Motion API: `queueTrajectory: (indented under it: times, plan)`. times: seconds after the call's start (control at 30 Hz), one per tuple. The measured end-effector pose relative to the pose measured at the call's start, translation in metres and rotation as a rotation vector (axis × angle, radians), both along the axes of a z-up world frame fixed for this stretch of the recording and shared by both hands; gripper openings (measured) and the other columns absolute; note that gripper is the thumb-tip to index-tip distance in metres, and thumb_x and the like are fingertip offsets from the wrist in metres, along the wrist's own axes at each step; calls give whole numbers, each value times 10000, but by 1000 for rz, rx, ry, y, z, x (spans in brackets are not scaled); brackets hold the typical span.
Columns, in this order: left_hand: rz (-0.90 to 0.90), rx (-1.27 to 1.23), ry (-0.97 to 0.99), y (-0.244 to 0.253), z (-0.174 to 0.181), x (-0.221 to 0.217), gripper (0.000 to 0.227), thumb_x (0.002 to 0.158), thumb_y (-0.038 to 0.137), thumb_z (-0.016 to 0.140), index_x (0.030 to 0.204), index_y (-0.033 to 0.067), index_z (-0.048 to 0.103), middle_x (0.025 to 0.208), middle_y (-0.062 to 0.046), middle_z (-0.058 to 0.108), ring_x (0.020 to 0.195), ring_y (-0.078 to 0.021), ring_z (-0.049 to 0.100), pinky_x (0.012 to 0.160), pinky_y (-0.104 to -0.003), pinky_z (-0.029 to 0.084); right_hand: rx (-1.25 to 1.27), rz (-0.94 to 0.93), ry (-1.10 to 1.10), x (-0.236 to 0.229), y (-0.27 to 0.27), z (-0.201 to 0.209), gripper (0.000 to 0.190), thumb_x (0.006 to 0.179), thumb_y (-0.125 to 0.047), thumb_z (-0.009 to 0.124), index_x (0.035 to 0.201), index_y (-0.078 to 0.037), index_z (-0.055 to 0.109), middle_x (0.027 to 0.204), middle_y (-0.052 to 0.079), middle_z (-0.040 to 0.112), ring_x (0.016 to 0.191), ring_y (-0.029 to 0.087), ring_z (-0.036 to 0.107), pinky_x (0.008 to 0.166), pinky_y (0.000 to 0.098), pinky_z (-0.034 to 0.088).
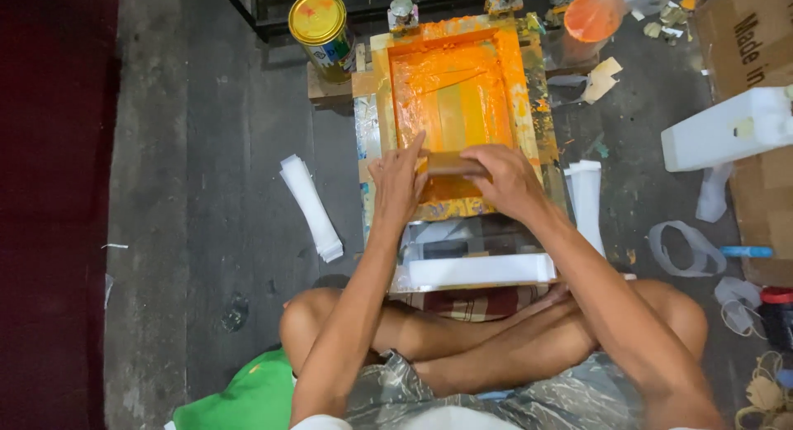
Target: The person sits cross-legged on the floor and performs screen printing. They place a white fabric under a screen, use a squeegee to spread orange ink across the screen, and then lift the screen to reveal the printed fabric.
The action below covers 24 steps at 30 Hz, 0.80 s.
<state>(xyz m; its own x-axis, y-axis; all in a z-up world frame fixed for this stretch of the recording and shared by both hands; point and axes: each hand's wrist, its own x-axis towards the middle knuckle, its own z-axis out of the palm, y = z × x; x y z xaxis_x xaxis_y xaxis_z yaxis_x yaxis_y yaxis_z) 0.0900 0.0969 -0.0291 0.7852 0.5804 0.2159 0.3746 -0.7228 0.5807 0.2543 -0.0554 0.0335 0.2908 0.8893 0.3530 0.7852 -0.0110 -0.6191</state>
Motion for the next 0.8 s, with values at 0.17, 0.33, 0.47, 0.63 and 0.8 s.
queueTrajectory:
  times: [0.17,0.33,0.47,0.63,0.8]
  plan:
    - [-37,-40,-57,-27,10,-28,684,977,117,707,1580,210,398,1181,36,725,1139,-174,554,989,-444,243,-46,17,46,-17,-36,-4,366,864,33,752,1213,-66,700,1040,141,750,1050,363,705,914,474,550]
    - [-49,-104,-109,-32,16,-31,681,997,154,698,1598,166,379,1098,20,729,1078,-164,568,985,-446,220,-102,-40,210,-12,-42,-13,520,927,-118,735,1425,-141,590,1128,131,737,1123,330,681,1015,461,492]
    - [-28,-86,-80,-17,-1,-16,736,994,273,722,1612,185,331,1059,44,721,1050,-162,580,976,-461,220,-76,-107,39,-2,-29,-20,641,979,-181,712,1555,-99,446,1183,166,681,1140,326,635,1063,471,381]
    - [40,-103,-3,7,7,16,732,985,247,730,1606,174,349,1058,11,737,1034,-188,605,1002,-485,221,-81,-140,-99,31,8,-34,717,980,-239,736,1594,-94,396,1113,118,689,1052,259,636,970,434,303]
    - [108,-105,-17,40,18,53,690,997,212,728,1586,143,374,1123,-39,742,1042,-219,609,1022,-526,234,-48,-163,-113,69,52,-41,781,938,-191,780,1589,-70,367,1156,179,688,1092,316,641,941,455,298]
